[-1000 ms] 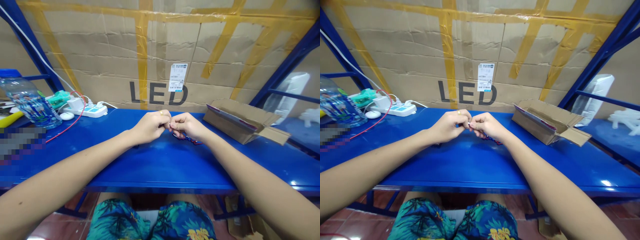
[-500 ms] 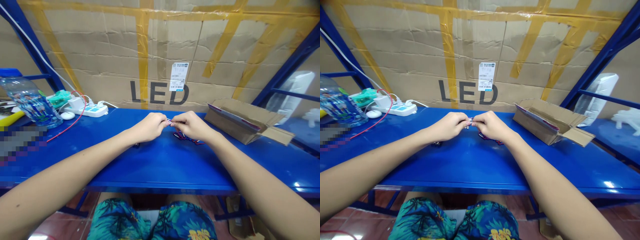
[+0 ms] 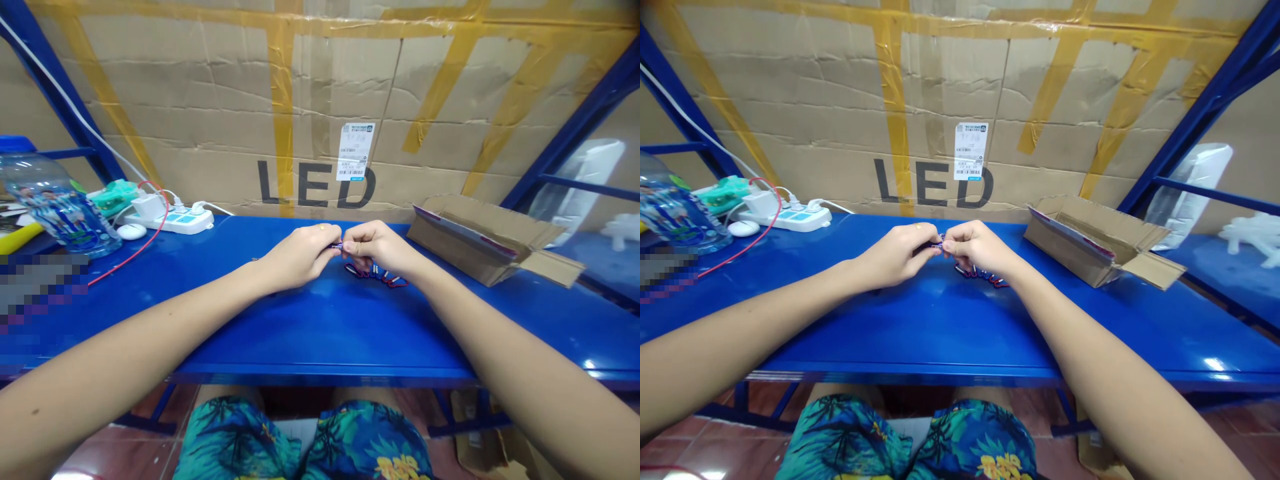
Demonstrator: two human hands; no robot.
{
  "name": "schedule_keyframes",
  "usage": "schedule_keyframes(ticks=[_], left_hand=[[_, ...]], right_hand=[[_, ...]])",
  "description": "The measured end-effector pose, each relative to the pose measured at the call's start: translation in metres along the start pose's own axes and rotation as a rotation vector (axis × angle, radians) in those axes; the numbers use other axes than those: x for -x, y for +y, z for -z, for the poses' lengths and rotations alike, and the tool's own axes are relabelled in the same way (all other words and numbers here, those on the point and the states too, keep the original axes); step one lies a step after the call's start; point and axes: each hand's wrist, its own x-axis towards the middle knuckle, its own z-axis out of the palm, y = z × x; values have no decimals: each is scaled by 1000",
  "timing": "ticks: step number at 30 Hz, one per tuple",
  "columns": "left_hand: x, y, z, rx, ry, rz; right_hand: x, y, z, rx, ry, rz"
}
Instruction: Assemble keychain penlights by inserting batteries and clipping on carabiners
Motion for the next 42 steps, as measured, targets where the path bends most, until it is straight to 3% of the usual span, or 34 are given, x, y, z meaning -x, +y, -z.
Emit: schedule_keyframes(ticks=[6,9,15,18,24,28,32,37,42], left_hand=[[-4,4,3,188,-60,165],[-3,4,2,208,-69,190],[-1,3,-1,114,39,43],[-2,4,0,102,75,11],[-7,8,2,136,32,217],[-9,6,0,49,-72,253],[-7,8,3,115,-135,341],[-2,11,1,88,-62,256],[4,7,-7,-57,-34,73]], right_hand=[[1,-6,3,350,128,164],[2,-6,3,432,122,193],[1,-2,1,93,-7,10],[1,-3,0,48,-21,18],[2,-8,4,325,110,154],[2,-4,4,534,109,291],[1,-1,2,635,108,374],[3,-3,2,626,92,370],[3,-5,1,333,31,132]])
